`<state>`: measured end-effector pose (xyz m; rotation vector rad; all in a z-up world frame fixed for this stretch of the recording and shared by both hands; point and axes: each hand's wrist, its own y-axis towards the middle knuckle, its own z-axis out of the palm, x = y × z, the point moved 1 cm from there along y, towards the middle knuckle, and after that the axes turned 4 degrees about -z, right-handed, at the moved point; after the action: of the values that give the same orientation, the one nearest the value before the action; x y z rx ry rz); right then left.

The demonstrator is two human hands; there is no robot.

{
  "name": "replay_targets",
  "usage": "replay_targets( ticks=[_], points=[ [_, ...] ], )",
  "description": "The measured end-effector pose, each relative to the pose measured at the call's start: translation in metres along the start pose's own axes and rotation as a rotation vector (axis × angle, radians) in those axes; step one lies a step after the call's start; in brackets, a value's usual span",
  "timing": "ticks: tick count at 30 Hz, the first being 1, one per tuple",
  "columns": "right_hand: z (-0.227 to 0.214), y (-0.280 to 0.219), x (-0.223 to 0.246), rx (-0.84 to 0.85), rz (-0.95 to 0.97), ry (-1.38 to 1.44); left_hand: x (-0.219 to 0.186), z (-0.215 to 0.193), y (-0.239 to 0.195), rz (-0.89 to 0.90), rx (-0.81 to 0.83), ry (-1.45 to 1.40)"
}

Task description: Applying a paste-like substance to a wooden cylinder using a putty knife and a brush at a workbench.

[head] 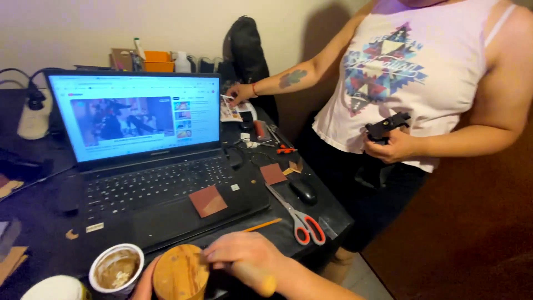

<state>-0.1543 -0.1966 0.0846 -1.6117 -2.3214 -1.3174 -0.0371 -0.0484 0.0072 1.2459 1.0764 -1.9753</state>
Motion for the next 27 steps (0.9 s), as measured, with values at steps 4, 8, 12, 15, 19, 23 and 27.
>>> replay_targets(
  ticks=[4, 8, 12, 15, 19, 23, 27],
  points=[
    [0.008, -0.035, -0.001, -0.099, 0.331, 0.078, -0.006, -0.001, -0.014, 0.349, -0.105, 0.233],
    [0.01, -0.047, 0.005, -0.353, 0.489, 0.155, -0.021, -0.005, -0.018, 0.343, -0.106, 0.304],
    [0.014, -0.062, 0.006, -0.365, 0.767, 0.3, 0.005, -0.022, 0.004, 0.161, 0.054, 0.258],
    [0.016, -0.067, 0.011, -0.362, 0.846, 0.392, -0.019, -0.011, -0.013, 0.168, -0.06, 0.388],
    [0.02, -0.072, 0.013, -0.388, 0.88, 0.436, -0.016, -0.023, 0.0, 0.027, 0.002, 0.486],
    [0.024, -0.081, 0.014, -0.362, 0.856, 0.444, -0.022, -0.025, 0.003, -0.095, 0.092, 0.492],
    [0.032, -0.092, 0.013, -0.329, 0.865, 0.491, -0.025, -0.022, 0.002, -0.16, 0.18, 0.297]
  ],
)
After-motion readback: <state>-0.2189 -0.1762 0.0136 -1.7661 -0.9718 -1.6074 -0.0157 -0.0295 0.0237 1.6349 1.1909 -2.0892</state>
